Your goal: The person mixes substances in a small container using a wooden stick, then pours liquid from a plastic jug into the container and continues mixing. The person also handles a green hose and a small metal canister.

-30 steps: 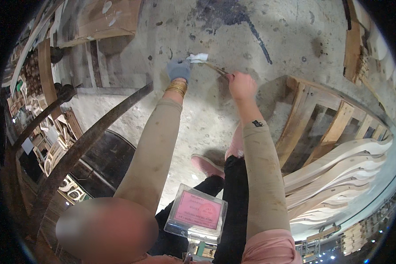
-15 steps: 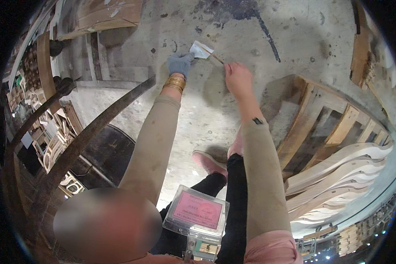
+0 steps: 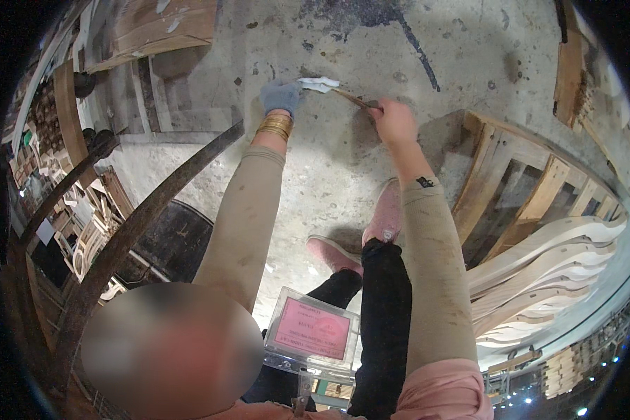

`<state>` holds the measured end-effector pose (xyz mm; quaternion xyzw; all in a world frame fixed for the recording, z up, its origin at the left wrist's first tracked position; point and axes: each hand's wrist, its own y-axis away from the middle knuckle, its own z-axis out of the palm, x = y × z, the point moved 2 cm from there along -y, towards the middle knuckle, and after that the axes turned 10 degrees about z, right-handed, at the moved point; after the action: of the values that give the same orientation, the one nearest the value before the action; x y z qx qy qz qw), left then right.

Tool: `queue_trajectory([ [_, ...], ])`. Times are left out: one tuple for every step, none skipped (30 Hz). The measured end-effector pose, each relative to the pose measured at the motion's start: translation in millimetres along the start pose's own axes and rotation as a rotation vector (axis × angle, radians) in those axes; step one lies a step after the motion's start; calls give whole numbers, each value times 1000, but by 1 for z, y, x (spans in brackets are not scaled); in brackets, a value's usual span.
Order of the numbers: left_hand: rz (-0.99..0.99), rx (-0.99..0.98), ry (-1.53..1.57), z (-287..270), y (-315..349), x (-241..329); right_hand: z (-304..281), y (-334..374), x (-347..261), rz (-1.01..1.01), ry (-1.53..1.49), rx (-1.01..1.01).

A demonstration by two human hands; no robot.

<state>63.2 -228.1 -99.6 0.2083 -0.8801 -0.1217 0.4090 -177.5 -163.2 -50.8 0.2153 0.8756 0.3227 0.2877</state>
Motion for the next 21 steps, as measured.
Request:
queue_trajectory([
  [-1,-31,-44,9,3,12,-3,-1,14,29,8,15],
  [-1,-63,-87,20,8,24,-7,-1,29,60,16,31],
  [1,-84,-136,25,11,35,-12,1,40,70,44,52],
  [-15,-45,-117,16,8,27,-13,6,38,34,58,58],
  [-31,-9,-96,9,4,19,-16,11,37,0,74,64],
  [-45,25,-74,3,1,6,-21,16,36,-62,57,89],
  [-41,71,1,-3,-1,-5,-28,19,38,-124,36,118],
  [-24,124,65,-15,-5,-13,-35,22,38,-192,-2,148],
  [-5,170,139,-28,-15,-18,-40,23,42,-193,-53,153],
  [131,210,176,-40,-28,0,-47,25,49,-171,-121,171],
  [244,243,226,-48,-33,10,-49,26,51,-138,-114,167],
  [354,276,287,-53,-39,26,-58,27,54,-105,-99,169],
  [711,276,-317,-77,-53,47,-64,28,52,-84,-90,169],
  [1026,262,-953,-110,-68,64,-66,29,48,-94,-113,164],
  [806,336,-734,-154,-90,74,-67,29,40,-121,-138,158],
  [607,403,-528,-192,-106,95,-68,27,33,-148,-187,149],
  [549,516,-490,-198,-114,116,-71,25,34,-143,-176,166],
  [481,620,-441,-200,-123,135,-74,24,35,-131,-153,184],
  [452,619,-483,-217,-131,149,-76,25,32,-143,-161,190],
  [410,615,-521,-233,-139,151,-75,24,28,-155,-142,199],
  [345,556,-646,-238,-146,155,-78,23,31,-157,-121,219],
])
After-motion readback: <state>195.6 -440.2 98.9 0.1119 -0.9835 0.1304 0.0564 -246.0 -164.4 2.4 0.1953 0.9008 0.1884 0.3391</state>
